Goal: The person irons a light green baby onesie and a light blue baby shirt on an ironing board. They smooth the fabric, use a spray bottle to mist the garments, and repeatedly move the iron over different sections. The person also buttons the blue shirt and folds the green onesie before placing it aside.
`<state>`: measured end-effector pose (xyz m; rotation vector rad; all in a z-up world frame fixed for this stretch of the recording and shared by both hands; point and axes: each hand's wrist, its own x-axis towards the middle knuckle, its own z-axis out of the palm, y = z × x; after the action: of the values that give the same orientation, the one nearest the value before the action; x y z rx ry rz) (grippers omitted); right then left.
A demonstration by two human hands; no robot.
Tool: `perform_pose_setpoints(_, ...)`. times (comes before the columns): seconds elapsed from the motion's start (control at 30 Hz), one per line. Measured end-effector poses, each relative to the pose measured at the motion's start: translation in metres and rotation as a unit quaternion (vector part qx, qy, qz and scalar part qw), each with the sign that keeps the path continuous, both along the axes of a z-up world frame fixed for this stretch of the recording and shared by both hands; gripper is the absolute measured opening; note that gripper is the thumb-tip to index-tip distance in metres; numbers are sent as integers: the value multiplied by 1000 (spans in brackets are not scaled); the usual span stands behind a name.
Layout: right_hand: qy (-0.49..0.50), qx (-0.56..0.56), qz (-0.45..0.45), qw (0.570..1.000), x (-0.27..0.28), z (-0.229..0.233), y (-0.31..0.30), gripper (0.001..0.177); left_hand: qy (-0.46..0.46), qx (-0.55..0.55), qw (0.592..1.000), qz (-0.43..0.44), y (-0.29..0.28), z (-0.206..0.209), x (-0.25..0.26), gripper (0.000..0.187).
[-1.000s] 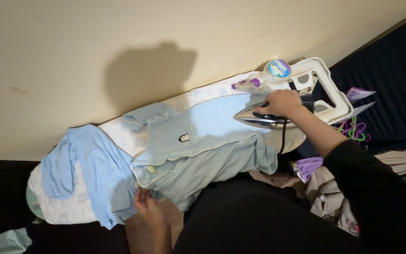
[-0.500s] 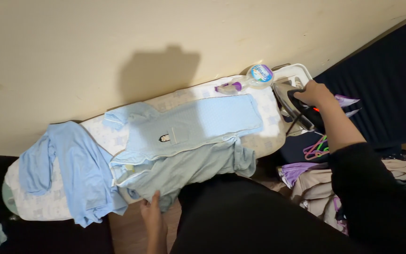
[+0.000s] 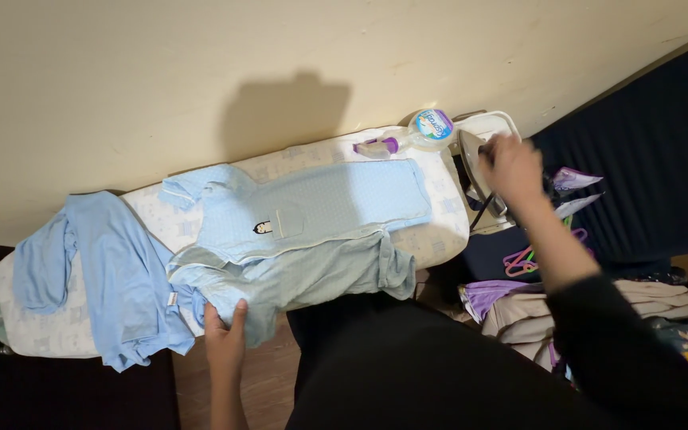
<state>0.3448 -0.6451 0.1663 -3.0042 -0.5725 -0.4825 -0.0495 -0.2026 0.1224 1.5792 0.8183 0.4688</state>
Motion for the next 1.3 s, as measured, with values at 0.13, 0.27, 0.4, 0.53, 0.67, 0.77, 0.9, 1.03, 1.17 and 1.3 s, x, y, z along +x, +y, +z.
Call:
perform_pose_setpoints(0.13,482,-89,22,871,-105,-13,46,53,-109,-220,967,72,5,10,8,39)
perform_pose_setpoints(0.27,598,-55,29,799,-174,-39,80,63,-160,-363,916,54,18,34,27,40)
perform_pose_setpoints(0.4,512,143,-26,846,-185,-57,90,52,-143,-447,883,14,32,64,44,40)
perform_pose_setpoints(0.53,439,439,-114,776,-160,-41,78,38,-199,-375,905,21,55,99,49,36)
perform_pose_setpoints(0.67,367,728,-60,576,-136,2,66,34,-305,-244,920,16,77,138,41,37)
perform_pose_setpoints(0.77,358,800,-19,480,-126,31,65,16,-369,-148,917,-23,86,163,34,29)
perform_pose_setpoints(0.9,404,776,-42,482,-126,41,85,19,-386,-141,911,-36,97,177,32,26)
perform_pose_setpoints(1.03,427,736,-143,506,-142,38,109,37,-385,-137,912,-44,104,178,34,25)
perform_pose_setpoints(1.17,393,616,-65,679,-155,44,117,22,-386,-134,912,-36,117,180,30,29)
perform_pose_setpoints(1.3,359,657,-115,653,-144,70,111,32,-407,-117,904,-60,140,185,36,24)
